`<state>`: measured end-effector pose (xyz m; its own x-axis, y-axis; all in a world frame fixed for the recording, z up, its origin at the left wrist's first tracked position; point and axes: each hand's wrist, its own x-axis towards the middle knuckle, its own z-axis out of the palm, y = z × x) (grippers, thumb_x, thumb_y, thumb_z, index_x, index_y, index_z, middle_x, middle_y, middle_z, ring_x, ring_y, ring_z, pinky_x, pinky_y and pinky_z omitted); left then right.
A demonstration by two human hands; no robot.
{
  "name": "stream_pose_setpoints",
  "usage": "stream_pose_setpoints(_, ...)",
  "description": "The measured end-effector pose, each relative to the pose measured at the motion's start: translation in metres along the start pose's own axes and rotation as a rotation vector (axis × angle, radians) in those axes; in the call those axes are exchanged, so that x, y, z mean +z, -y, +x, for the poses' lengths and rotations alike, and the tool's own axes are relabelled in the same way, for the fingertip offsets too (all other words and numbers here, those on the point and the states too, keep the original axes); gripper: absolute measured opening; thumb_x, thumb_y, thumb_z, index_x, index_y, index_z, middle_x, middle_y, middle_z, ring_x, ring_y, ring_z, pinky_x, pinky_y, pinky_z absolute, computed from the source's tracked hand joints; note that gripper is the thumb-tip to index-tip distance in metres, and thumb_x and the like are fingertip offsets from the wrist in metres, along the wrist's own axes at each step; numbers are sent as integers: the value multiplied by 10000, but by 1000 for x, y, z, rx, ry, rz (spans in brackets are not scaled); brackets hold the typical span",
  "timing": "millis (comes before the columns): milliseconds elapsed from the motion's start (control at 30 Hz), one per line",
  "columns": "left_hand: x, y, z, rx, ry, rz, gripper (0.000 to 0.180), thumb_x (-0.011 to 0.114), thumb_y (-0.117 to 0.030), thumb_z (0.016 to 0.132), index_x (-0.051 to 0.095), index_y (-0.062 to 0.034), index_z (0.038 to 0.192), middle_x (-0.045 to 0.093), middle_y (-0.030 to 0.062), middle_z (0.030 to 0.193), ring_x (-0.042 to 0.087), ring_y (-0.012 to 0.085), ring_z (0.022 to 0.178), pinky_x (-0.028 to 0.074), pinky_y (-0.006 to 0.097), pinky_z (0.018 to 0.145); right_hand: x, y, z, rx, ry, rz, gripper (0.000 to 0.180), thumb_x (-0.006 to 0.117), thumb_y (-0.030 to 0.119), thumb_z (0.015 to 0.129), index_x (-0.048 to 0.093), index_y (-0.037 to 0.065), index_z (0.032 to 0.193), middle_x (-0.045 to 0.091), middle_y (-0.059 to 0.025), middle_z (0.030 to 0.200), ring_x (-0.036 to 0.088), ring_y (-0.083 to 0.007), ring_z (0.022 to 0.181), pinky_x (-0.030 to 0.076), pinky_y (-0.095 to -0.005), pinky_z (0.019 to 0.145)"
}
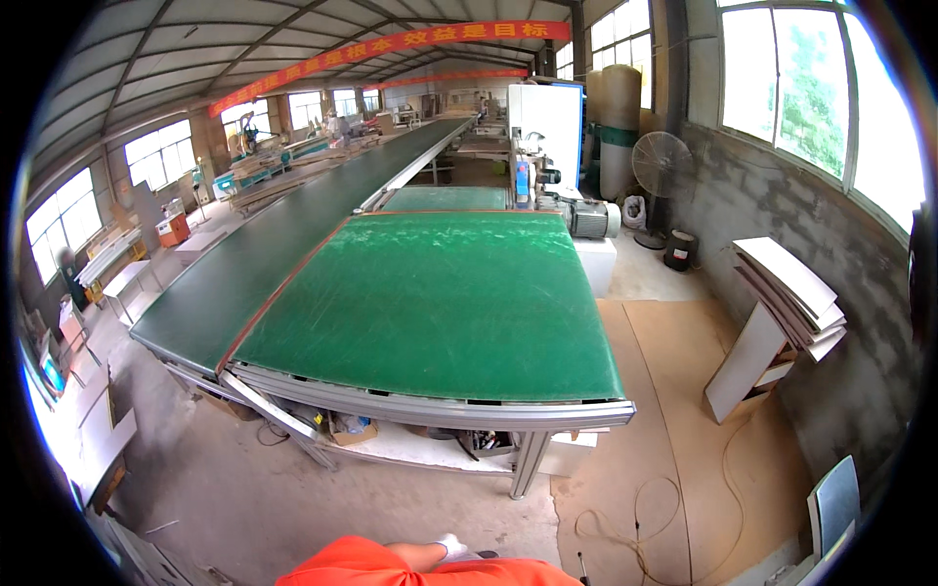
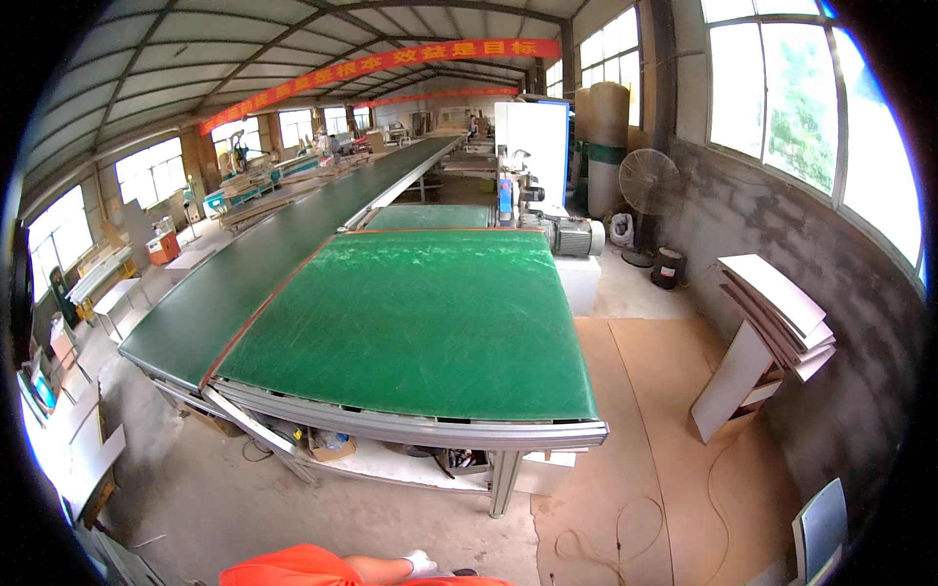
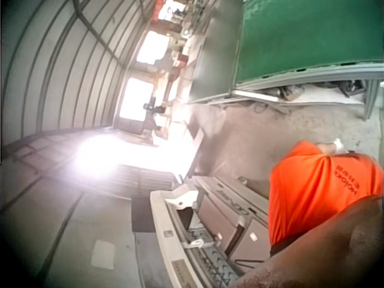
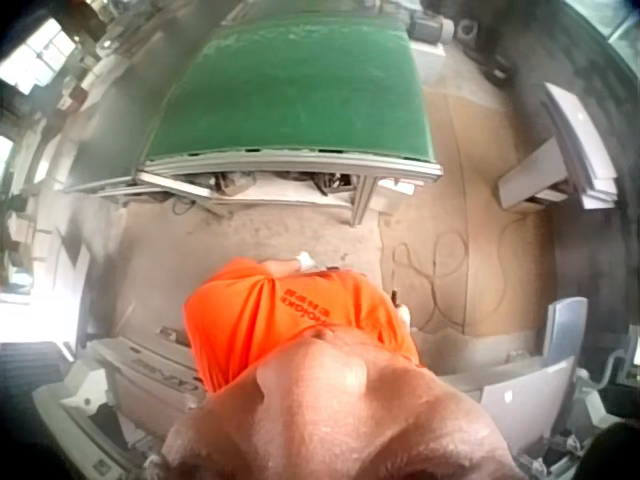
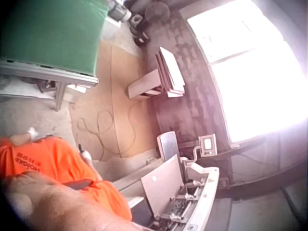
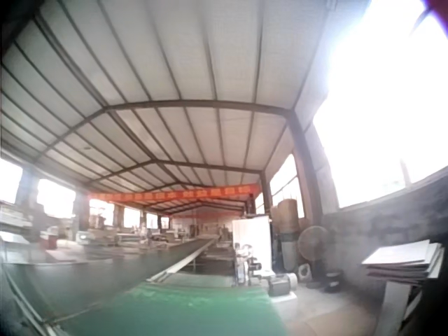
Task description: The person repeatedly picks up large rectangular panels from a conveyor belt and places them onto a processing machine. They use a handheld tool to apply a substance to the panels before moving them to a stack.
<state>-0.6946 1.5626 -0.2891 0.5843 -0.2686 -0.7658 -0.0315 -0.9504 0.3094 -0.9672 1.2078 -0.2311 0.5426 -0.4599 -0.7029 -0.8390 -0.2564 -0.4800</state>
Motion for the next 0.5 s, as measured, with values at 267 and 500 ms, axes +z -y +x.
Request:
stream_pose_setpoints(267, -42, 64, 19, -108, 51, 14, 640, 607, -501, 884, 717, 14, 1247, 694, 269, 1277, 668, 422, 1195, 527, 487, 995, 22, 22, 3, 43, -31, -2, 395, 684, 376, 863, 770, 42, 1056, 765, -203, 968, 731, -348, 936, 534, -465, 831)
stream_pose_setpoints(500, -58, 51, 52, 104, 23, -8, 636, 600, -522, 894, 728, 8, 1222, 702, 279, 1244, 665, 447, 1179, 522, 493, 992, 47, 28, -4, 90, -143, 26, 443, 675, 423, 874, 756, 25, 1052, 763, -209, 947, 735, -325, 878, 544, -448, 789)
